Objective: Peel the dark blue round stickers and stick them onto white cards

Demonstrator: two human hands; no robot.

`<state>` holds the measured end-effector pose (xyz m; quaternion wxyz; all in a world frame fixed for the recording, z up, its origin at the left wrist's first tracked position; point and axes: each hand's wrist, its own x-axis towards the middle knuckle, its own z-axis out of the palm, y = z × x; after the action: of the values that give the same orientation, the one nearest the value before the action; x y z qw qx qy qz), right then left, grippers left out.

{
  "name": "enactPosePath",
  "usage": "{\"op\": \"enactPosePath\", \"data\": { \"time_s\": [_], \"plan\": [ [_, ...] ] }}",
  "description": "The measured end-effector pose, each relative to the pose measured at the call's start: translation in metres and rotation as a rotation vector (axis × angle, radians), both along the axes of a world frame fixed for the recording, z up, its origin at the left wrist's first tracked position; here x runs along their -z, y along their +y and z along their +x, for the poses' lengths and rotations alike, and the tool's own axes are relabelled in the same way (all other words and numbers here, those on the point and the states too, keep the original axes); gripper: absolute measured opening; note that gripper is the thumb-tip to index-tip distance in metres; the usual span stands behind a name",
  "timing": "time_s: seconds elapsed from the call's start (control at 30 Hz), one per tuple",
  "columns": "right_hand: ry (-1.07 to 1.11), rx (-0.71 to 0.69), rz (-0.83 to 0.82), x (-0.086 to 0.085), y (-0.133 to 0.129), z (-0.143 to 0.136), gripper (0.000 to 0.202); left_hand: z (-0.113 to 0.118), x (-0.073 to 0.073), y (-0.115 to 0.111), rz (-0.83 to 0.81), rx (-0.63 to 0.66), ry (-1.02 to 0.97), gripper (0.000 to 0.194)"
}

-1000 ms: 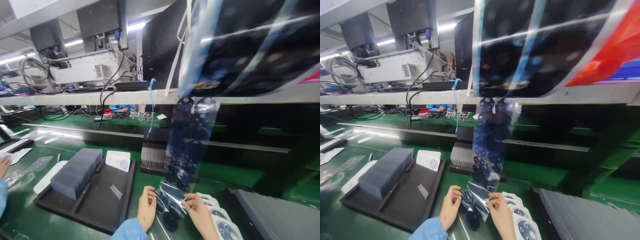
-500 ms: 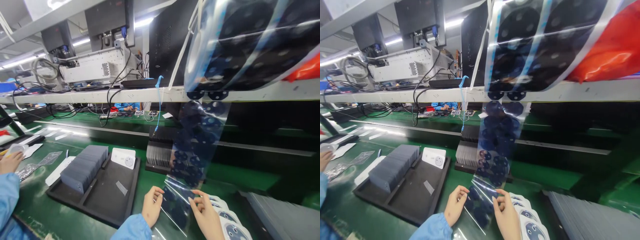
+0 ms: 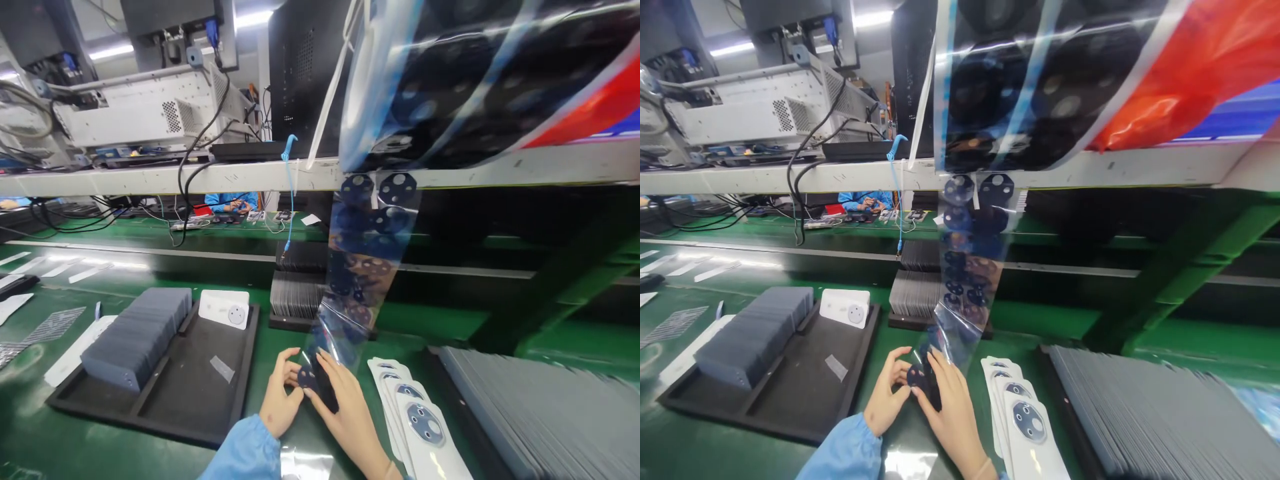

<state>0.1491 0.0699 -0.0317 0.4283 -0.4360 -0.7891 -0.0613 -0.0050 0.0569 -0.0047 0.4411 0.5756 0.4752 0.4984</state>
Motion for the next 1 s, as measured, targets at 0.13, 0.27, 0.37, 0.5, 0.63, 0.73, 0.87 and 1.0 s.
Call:
{"op": "enactPosePath", "data": {
  "time_s": [0.13,0.27,0.37,0.5,0.63,0.73,0.87,1.0],
  "plan": [
    [0.104,-0.029,-0.033,0.014,0.003,-0.002,0.039,-0.001,0.006,0.001,0.065,0.012,0.043,0.060],
    [0.196,-0.045,-0.048,0.017,0.001,-0.007,0.023,0.000,0.009,0.003,0.066,-0.018,0.086,0.056],
    [0.229,-0.062,-0.067,0.016,-0.001,-0.010,0.018,0.000,0.010,0.004,0.057,-0.038,0.121,0.053],
    [0.174,-0.078,-0.012,0.015,-0.003,-0.010,0.004,0.000,0.012,0.006,0.063,-0.034,0.121,0.051],
    [-0.007,-0.064,0.191,0.013,-0.002,-0.012,0.012,-0.001,0.014,0.007,-0.025,-0.039,-0.052,0.048],
    [-0.043,-0.040,0.308,0.010,-0.004,-0.016,0.018,-0.004,0.014,0.009,-0.084,-0.052,-0.188,0.051],
    [0.021,-0.202,0.375,0.000,-0.014,-0.020,0.015,-0.010,0.016,0.012,-0.146,-0.066,-0.262,0.065],
    [0.243,-0.462,0.170,0.004,-0.024,-0.024,0.009,-0.015,0.019,0.017,-0.134,-0.116,-0.299,0.057]
  ]
}}
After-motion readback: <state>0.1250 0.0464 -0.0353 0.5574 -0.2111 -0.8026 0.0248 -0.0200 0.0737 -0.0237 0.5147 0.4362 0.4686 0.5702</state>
